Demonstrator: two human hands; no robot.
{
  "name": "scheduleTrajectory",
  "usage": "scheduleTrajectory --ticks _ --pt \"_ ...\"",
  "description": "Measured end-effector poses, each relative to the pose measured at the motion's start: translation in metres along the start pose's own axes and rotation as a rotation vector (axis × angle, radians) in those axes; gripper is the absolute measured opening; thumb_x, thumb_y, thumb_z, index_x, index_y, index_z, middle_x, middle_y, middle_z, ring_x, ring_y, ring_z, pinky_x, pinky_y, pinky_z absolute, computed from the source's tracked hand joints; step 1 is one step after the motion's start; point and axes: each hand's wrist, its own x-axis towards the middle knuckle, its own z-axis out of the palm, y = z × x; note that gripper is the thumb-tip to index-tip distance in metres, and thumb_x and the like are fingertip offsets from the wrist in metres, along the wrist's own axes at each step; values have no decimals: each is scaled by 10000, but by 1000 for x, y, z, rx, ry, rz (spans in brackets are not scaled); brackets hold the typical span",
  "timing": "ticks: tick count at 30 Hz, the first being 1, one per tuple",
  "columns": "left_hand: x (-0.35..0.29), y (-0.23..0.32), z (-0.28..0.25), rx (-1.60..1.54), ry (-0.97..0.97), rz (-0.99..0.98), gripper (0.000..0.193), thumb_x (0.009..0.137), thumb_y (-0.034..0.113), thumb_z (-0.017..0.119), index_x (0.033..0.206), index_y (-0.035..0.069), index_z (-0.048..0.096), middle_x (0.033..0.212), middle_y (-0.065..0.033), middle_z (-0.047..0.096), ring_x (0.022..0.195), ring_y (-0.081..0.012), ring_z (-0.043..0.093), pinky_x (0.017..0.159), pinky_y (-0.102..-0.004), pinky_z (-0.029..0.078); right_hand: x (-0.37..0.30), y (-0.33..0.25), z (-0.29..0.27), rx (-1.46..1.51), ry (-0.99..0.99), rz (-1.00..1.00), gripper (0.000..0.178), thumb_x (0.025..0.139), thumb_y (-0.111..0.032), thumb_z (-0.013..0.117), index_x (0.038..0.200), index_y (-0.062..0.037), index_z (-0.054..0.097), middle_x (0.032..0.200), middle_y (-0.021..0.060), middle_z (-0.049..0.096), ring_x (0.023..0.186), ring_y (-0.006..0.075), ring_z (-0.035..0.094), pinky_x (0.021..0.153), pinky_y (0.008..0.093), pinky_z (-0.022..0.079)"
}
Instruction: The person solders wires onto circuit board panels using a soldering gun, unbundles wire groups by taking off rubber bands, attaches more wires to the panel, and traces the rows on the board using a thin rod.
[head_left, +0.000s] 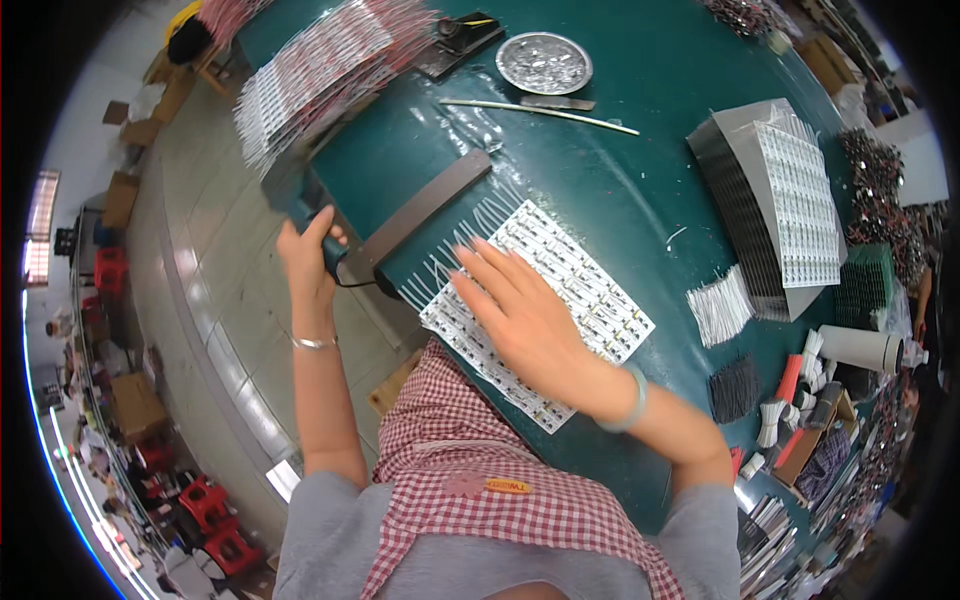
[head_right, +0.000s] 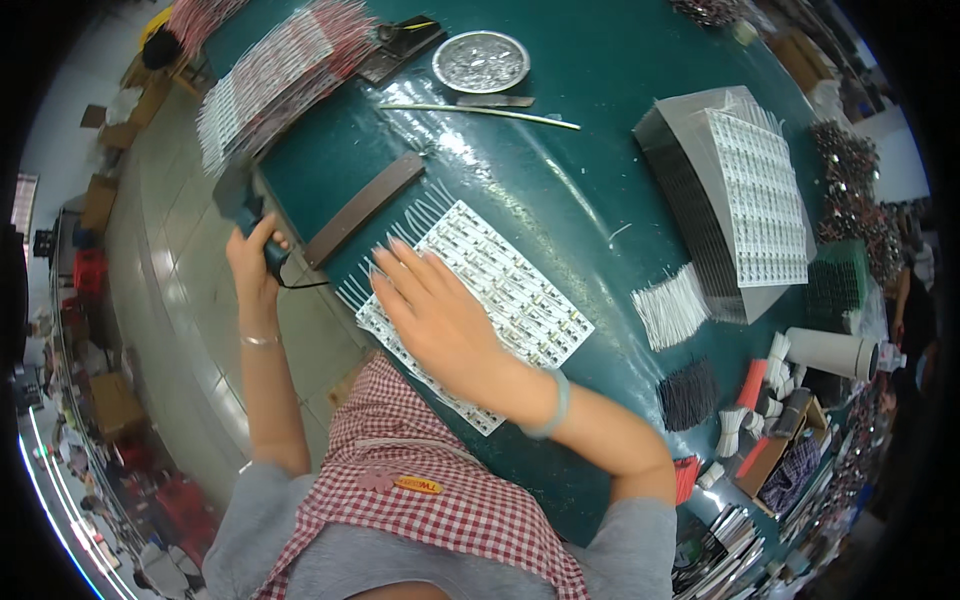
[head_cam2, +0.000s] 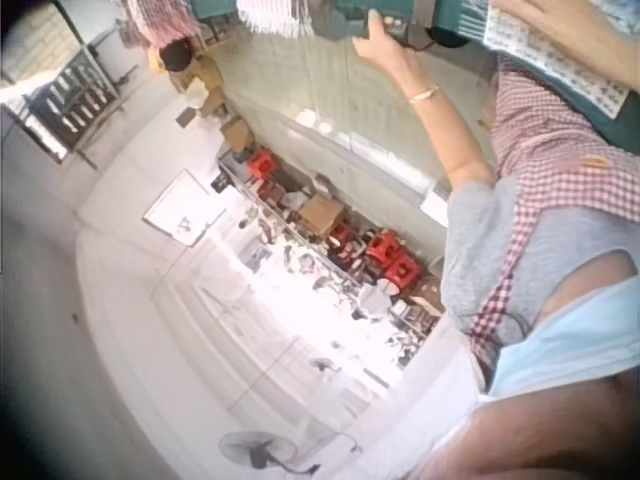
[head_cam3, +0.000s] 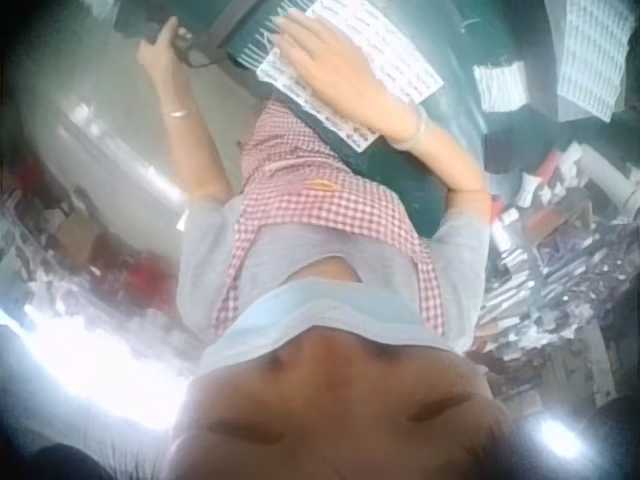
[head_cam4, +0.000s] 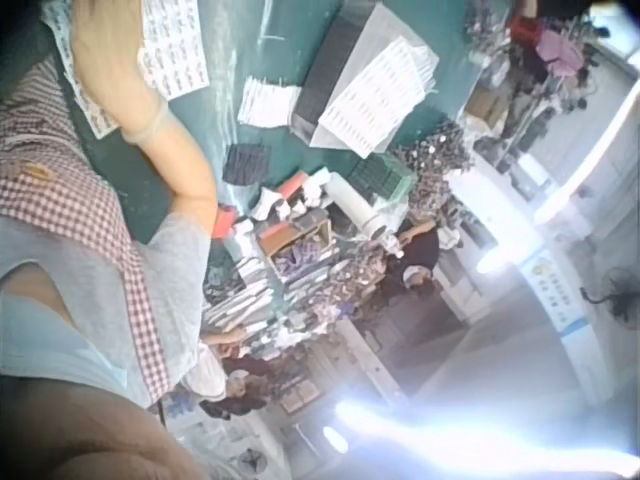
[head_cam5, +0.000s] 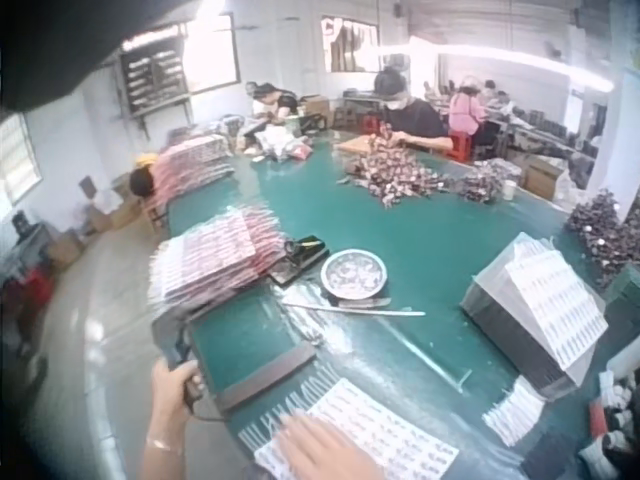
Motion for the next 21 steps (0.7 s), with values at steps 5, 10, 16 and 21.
scheduleTrajectory --ticks 5,10,16,21 --pt "-64 -19 -52 -378 241 -16 227 860 -16 691 1004 -1 516 784 -66 572 598 -145 575 512 -281 498 110 34 55 -30 64 -337 344 845 -80 574 1178 -13 625 1267 156 611 1276 299 533 1095 435 417" --pt "-104 -43 -111 -233 319 -159 249 857 -17 691 1027 -3 510 796 -65 566 612 -146 578 528 -282 501 138 60 61 -7 -296 -420 391 825 -14 586 1211 -6 643 1135 138 602 1054 281 569 935 395 489" --pt "-100 -60 -137 -270 367 -164 263 856 -19 683 1063 -11 520 802 -66 568 622 -140 579 538 -281 498 131 44 36 -198 -275 -531 425 812 -15 590 1235 -10 625 1142 128 592 1028 285 552 898 373 494" --pt "-86 -59 -135 -294 324 -193 260 857 -14 685 1062 -6 526 804 -67 570 636 -140 578 550 -280 495 95 30 10 -73 -272 -482 475 801 0 581 1275 -11 607 1139 128 589 1021 286 547 896 381 481"
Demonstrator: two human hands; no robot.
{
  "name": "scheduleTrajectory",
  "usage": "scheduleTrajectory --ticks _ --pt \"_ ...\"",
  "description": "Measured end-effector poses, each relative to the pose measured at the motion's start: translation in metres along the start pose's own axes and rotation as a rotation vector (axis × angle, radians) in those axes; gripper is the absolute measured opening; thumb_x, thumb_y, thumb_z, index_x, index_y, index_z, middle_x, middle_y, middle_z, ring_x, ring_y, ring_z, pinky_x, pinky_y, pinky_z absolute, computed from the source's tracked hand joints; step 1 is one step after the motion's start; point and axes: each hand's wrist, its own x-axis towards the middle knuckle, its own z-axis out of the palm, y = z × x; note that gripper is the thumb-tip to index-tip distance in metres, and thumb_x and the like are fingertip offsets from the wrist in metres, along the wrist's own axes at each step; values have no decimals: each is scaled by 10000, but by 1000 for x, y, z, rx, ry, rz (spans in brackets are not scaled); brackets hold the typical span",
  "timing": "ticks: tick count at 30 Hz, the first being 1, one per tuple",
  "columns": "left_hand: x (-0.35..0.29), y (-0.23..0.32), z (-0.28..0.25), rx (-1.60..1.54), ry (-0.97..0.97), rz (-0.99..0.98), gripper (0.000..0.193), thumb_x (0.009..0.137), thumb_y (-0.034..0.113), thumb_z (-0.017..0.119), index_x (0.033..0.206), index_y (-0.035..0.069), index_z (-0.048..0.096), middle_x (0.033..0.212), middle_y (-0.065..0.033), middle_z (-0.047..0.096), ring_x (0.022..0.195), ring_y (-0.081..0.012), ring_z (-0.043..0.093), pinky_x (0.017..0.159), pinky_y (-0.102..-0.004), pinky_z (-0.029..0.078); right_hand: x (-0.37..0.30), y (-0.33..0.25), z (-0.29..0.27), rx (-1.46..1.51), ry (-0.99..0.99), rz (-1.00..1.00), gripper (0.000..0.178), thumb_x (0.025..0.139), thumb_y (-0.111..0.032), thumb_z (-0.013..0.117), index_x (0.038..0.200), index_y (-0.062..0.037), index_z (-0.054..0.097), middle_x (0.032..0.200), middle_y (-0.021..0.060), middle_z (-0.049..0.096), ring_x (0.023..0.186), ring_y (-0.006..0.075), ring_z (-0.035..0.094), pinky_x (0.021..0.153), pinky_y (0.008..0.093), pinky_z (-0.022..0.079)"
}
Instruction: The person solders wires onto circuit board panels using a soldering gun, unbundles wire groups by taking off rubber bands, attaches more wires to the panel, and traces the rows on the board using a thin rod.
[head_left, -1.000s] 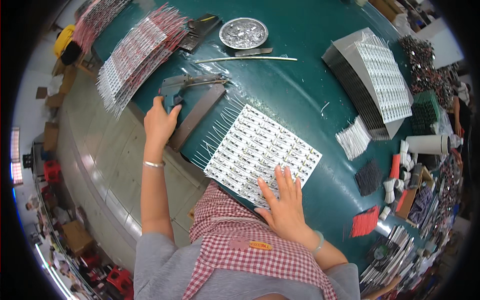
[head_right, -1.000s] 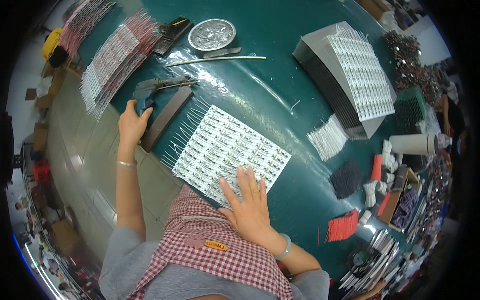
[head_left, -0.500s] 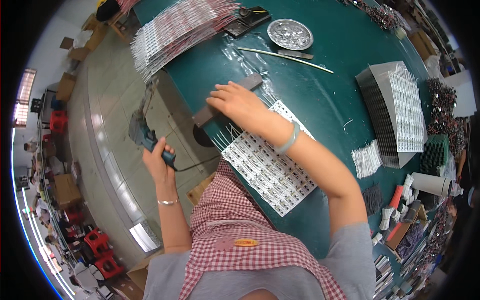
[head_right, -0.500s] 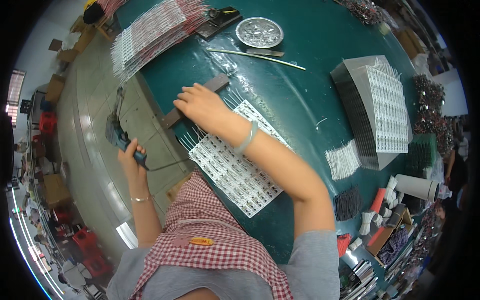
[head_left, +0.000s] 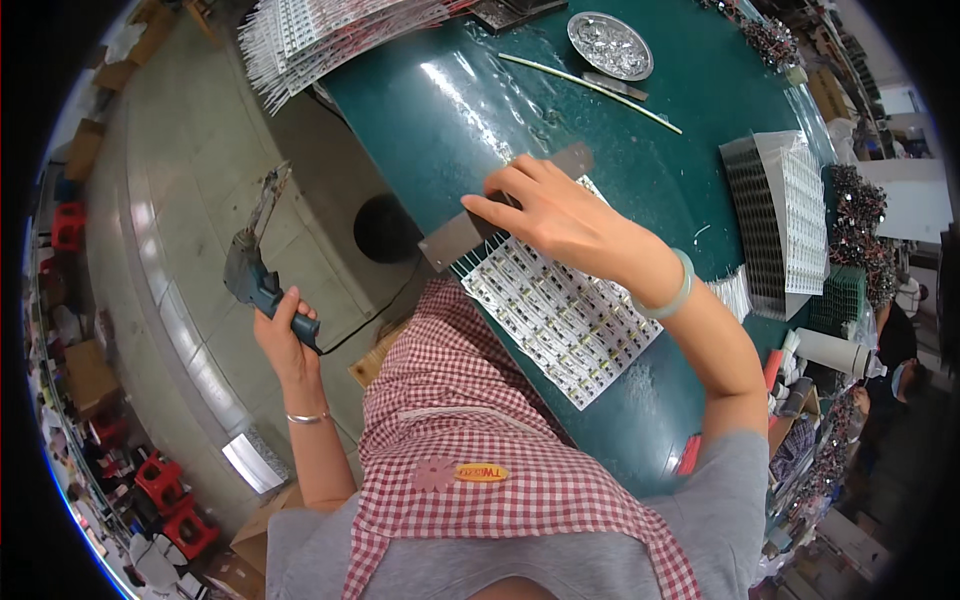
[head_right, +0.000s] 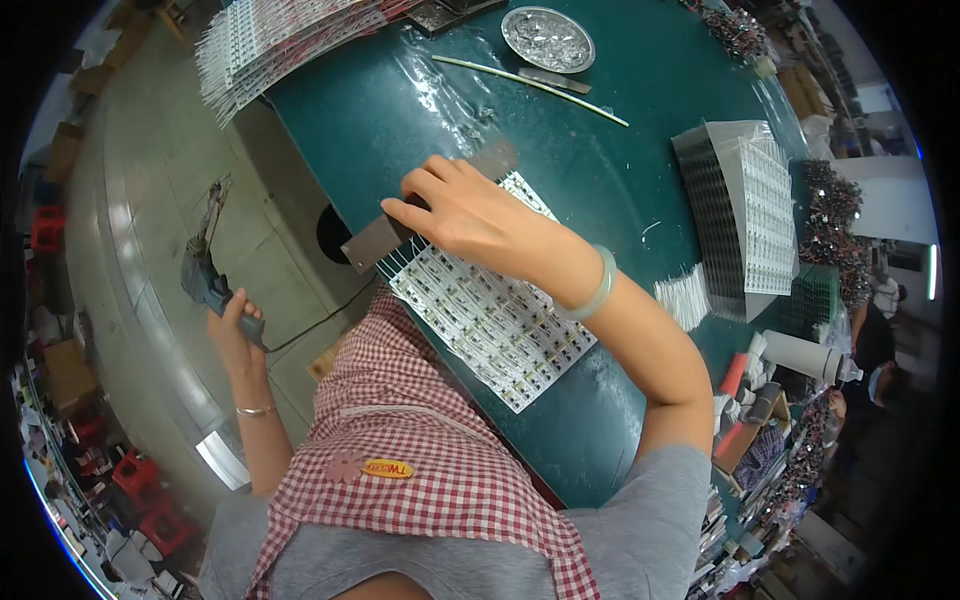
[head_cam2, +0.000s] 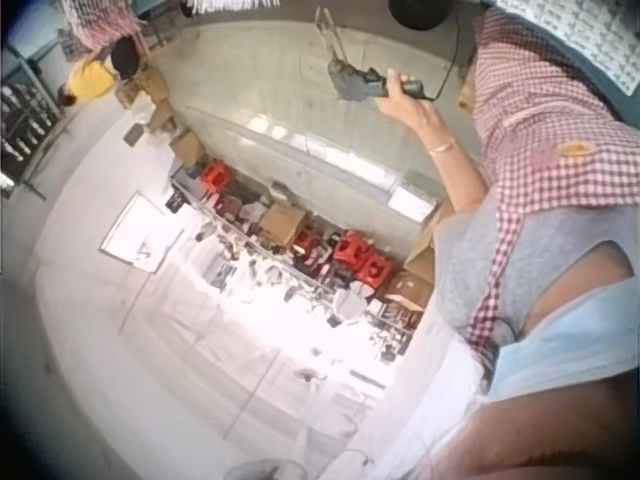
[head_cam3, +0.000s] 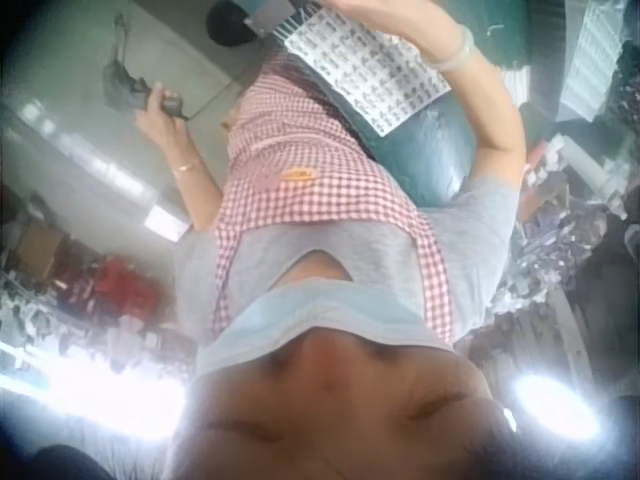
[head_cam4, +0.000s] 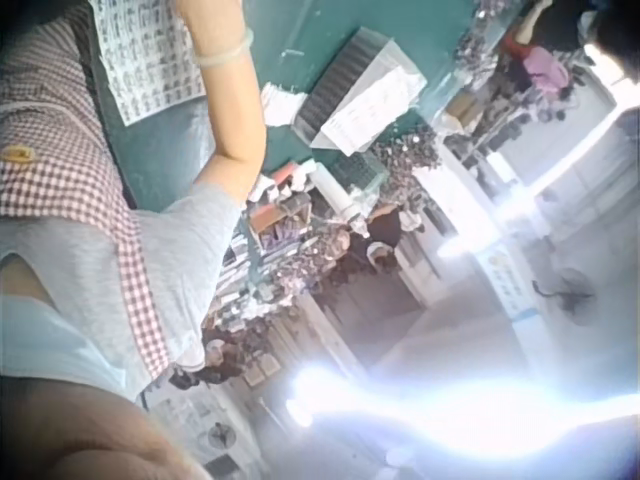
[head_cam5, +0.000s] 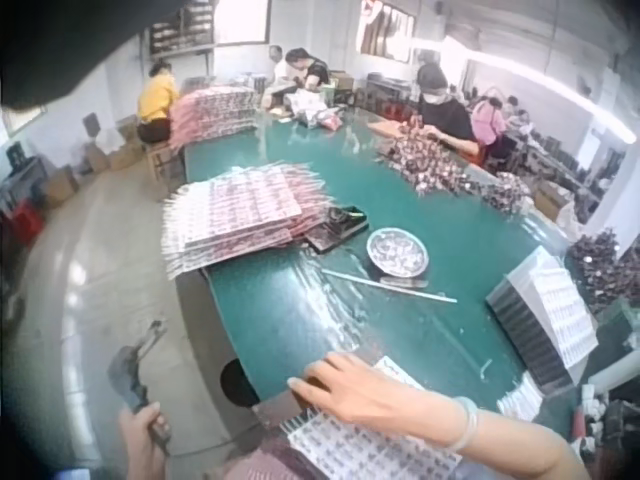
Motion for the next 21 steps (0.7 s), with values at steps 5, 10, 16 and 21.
scheduleTrajectory --ticks 5,10,16,21 --pt "4 -3 13 -54 -97 -53 246 860 -12 684 1050 11 529 803 -60 564 636 -143 569 559 -288 491 -7 -13 6 75 -80 75 545 755 41 586 1299 4 595 1171 152 580 1039 306 547 917 390 481" --pt "-1 -6 8 -63 -96 -39 253 864 -12 684 1058 14 523 808 -57 559 644 -141 566 565 -283 483 -14 -11 14 137 -73 82 564 751 46 588 1311 -20 597 1184 159 578 1086 317 554 958 402 478" --pt "-12 5 4 -170 -175 31 272 896 22 672 1123 -2 524 809 -59 547 682 -139 548 602 -288 469 -71 -98 24 64 212 289 524 864 -134 627 1384 -138 558 1374 139 550 1329 316 482 1127 525 376" --pt "-20 24 41 -299 -452 43 399 916 62 637 1271 -58 500 791 -54 529 696 -140 521 609 -279 451 -96 -153 53 110 2 623 596 897 -219 631 1460 -348 485 1604 86 329 1482 312 299 1183 543 262"
